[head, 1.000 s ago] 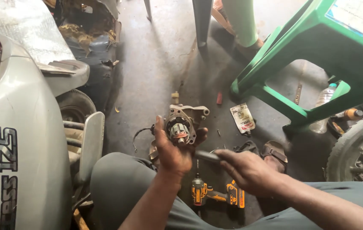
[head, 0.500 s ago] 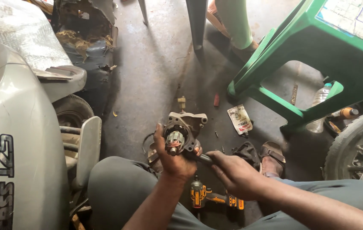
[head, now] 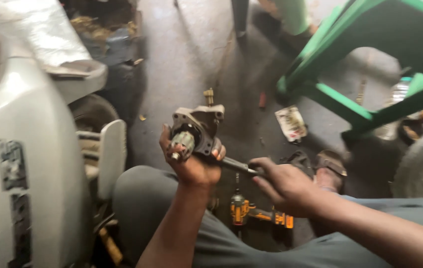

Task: Disassembling and inspecting a motorcycle starter motor assembly.

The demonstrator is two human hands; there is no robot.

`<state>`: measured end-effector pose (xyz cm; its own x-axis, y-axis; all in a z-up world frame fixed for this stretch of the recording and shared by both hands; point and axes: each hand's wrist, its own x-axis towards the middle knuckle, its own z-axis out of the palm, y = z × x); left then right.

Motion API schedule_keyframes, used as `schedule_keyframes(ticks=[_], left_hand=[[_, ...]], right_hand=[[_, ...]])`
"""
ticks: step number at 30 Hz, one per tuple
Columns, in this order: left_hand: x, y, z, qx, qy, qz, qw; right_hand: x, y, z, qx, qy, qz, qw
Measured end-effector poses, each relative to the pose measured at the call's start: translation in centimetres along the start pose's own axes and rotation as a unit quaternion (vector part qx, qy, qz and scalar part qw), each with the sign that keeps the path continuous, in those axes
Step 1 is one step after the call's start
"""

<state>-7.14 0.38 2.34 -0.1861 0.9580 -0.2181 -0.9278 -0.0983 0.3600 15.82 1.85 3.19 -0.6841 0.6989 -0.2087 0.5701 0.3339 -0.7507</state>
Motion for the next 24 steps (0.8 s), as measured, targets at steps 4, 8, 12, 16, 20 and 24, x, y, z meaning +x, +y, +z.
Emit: schedule_keyframes(ticks=[4, 8, 12, 16, 20, 24], left_hand=[[0.2, 2.4, 1.0, 0.003, -0.007, 0.039, 0.999], [-0.3, 2.8, 0.9, -0.014, -0.008, 0.045, 0.999], [-0.2, 2.2, 1.1, -0.030, 0.006, 0.031, 0.999], [0.2, 2.2, 0.9, -0.031, 0.022, 0.026, 0.999], [0.3, 2.1, 0.8, -0.020, 0.026, 0.044, 0.998], [0.3, 2.1, 0.8, -0.011, -0.001, 0.054, 0.998]], right_hand=[[0.1, 0.9, -1.8, 0.002, -0.025, 0.032, 0.999], [0.1, 1.6, -3.3, -0.048, 0.075, -0.054, 0.995], [-0.9, 0.9, -5.0, 0.070, 0.141, 0.003, 0.988], [-2.3, 5.6, -3.7, 0.282, 0.099, 0.091, 0.950], [-2.1, 3.8, -4.0, 0.344, 0.104, 0.082, 0.930], [-1.5, 3.2, -3.2, 0.381, 0.088, 0.097, 0.915]])
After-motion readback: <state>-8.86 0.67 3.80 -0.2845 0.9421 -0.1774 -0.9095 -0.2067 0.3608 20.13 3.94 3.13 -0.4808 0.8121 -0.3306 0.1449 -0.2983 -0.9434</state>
